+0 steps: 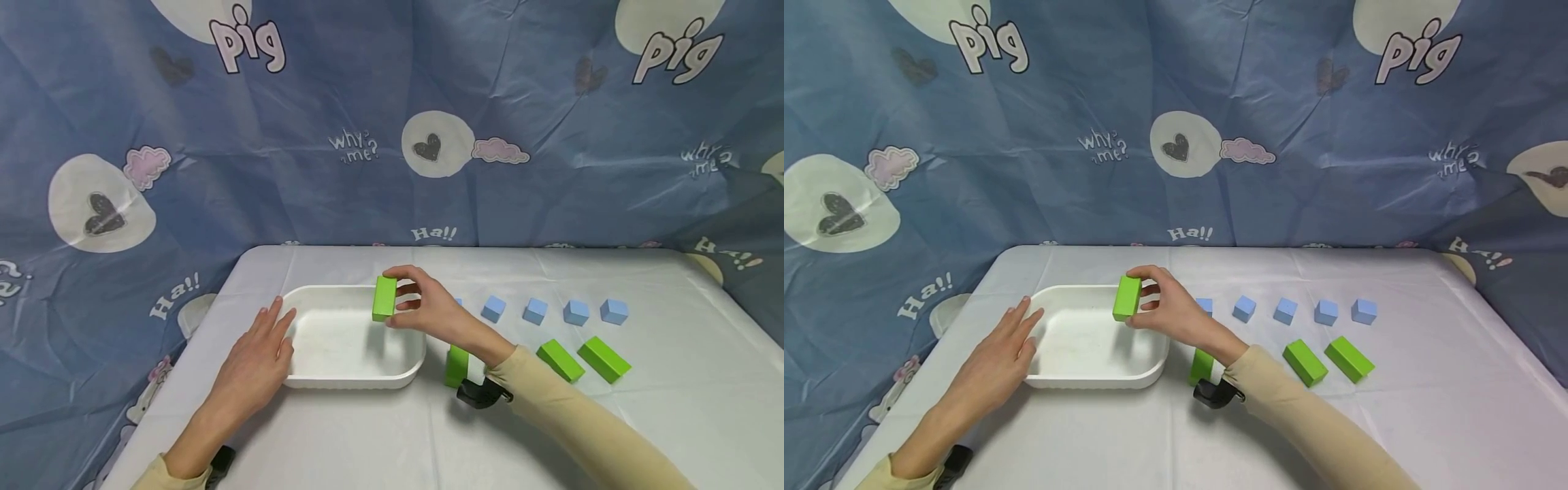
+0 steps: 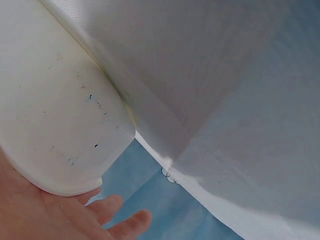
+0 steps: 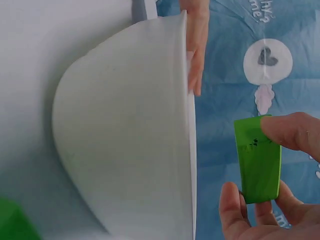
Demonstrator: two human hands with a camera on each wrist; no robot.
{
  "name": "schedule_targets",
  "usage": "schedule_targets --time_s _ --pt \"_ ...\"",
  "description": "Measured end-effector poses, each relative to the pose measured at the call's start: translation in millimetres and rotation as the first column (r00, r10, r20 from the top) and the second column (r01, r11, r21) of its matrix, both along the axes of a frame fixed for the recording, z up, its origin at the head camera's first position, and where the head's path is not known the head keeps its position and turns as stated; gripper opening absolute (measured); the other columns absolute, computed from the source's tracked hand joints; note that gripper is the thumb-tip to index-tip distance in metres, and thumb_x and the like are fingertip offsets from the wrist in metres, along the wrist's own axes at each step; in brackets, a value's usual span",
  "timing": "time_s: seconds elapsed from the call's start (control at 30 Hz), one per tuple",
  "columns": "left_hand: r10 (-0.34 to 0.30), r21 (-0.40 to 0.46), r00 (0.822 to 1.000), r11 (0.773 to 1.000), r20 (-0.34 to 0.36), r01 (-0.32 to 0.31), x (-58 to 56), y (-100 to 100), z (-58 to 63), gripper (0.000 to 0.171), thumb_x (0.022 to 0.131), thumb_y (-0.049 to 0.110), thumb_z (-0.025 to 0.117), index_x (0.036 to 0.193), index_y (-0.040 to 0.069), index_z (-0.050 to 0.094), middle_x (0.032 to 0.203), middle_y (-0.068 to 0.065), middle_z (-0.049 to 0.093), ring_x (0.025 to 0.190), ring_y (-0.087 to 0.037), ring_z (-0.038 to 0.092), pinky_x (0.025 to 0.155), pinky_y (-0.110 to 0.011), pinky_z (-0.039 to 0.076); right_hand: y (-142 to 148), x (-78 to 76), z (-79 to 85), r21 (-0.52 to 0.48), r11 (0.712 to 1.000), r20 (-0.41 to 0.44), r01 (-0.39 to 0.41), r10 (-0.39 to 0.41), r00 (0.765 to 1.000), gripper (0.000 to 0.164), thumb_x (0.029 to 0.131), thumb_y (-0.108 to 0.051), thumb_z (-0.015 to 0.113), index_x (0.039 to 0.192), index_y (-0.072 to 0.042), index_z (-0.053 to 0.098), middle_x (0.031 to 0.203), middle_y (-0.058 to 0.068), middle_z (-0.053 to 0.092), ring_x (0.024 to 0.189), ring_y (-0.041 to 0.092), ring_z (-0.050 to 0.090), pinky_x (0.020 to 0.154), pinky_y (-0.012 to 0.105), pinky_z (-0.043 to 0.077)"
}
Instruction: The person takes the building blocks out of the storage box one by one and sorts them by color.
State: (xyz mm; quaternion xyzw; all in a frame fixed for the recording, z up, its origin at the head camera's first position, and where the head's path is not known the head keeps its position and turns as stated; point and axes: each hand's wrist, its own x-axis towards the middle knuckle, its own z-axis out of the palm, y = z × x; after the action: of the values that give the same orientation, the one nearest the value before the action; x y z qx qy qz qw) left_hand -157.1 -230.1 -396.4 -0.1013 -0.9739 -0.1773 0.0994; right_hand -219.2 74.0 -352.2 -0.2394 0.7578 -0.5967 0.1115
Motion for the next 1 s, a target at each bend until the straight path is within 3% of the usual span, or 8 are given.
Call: schedule_targets --time_s 0.2,0.47,0.8,1.0 --pt "0.005 0.003 1.000 1.000 0.003 -0.005 -0.5 0 -0.4 0.049 0.104 0.018 0.035 0.148 0.000 0.041 0.160 -0.020 0.021 0.144 -0.043 0.022 0.106 -0.065 0.025 15 1.7 1.2 0.008 1.000 0.000 0.021 -0.021 1.000 0.069 0.080 -0.002 0.077 0.139 -0.021 0.049 0.137 0.006 0.043 0.114 0.031 0.055 0.090 0.037 0.052" --pt "0.002 0.001 1.000 1.000 -0.008 -0.002 -1.3 0 -0.1 0.048 0.103 0.017 0.036 0.148 0.000 0.042 0.159 -0.020 0.022 0.143 -0.044 0.023 0.106 -0.065 0.026 40 4.0 9.2 -0.024 0.998 -0.059 0.056 -0.057 0.997 0.069 0.081 0.001 0.076 0.141 -0.014 0.046 0.133 0.010 0.047 0.113 0.030 0.055 0.090 0.038 0.052" --pt "0.001 0.002 1.000 1.000 -0.005 -0.001 -1.3 0 0.0 0.048 0.103 0.017 0.036 0.148 0.000 0.043 0.159 -0.021 0.022 0.143 -0.044 0.023 0.105 -0.066 0.026 73 11.4 15.1 -0.024 0.991 -0.097 0.130 -0.131 0.987 0.071 0.082 -0.001 0.077 0.144 -0.011 0.044 0.140 0.006 0.045 0.117 0.028 0.052 0.092 0.036 0.050" --pt "0.001 0.001 1.000 1.000 -0.004 -0.001 -1.6 0 -0.3 0.048 0.103 0.018 0.036 0.148 0.001 0.042 0.160 -0.020 0.022 0.144 -0.044 0.022 0.104 -0.067 0.026 96 18.5 15.1 -0.020 0.984 -0.103 0.177 -0.178 0.979 0.070 0.083 -0.003 0.077 0.144 -0.016 0.045 0.143 0.002 0.042 0.120 0.027 0.050 0.094 0.034 0.050"
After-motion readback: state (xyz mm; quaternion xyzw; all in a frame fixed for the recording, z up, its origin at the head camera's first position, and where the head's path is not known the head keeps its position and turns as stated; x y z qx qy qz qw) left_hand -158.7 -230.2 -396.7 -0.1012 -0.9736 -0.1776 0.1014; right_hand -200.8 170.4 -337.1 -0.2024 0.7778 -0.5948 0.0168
